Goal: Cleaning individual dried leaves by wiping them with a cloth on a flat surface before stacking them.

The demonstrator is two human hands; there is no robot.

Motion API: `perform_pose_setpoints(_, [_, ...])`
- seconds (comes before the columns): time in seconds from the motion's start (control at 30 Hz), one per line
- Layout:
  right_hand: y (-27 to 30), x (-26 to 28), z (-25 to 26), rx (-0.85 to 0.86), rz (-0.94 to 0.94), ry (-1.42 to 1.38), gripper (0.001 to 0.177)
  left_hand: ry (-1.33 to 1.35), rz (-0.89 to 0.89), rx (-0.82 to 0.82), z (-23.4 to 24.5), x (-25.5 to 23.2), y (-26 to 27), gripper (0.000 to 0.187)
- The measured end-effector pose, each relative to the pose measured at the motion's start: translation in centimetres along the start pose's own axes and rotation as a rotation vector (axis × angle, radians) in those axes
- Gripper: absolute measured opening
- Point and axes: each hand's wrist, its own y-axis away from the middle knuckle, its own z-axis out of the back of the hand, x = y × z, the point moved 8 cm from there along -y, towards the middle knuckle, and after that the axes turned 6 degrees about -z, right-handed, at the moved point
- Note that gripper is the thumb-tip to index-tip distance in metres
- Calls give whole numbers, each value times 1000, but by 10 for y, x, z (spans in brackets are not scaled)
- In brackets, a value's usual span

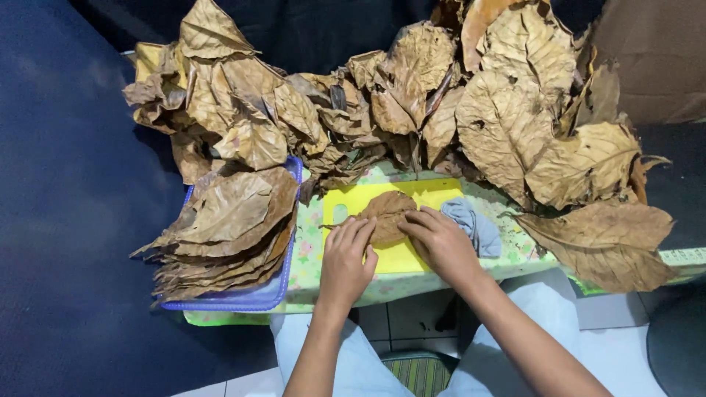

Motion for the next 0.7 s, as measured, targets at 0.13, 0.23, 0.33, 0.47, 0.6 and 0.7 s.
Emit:
perform_pose_setpoints(0.13, [-3,-4,9,35,-86,-44,18,-16,-3,11,-3,0,-3,32])
perform_pose_setpoints(0.23, [2,3,18,197,-114,-79,17,11,-13,18,-3,-5,1,27])
perform_pose_setpoints(0.33, [2,8,29,328,-170,-99,26,33,-37,24,-4,-11,2,23])
perform_pose_setpoints(0.47, [-1,24,28,236,-130,-178,32,25,-71,7,-4,-17,7,25])
perform_pose_setpoints(0.6, [-5,34,-2,225,-83,-74,42,13,-50,37,2,-22,5,23])
perform_pose_setpoints(0.7, [0,20,-20,280,-130,-2,52,61,-12,98,0,-17,5,25])
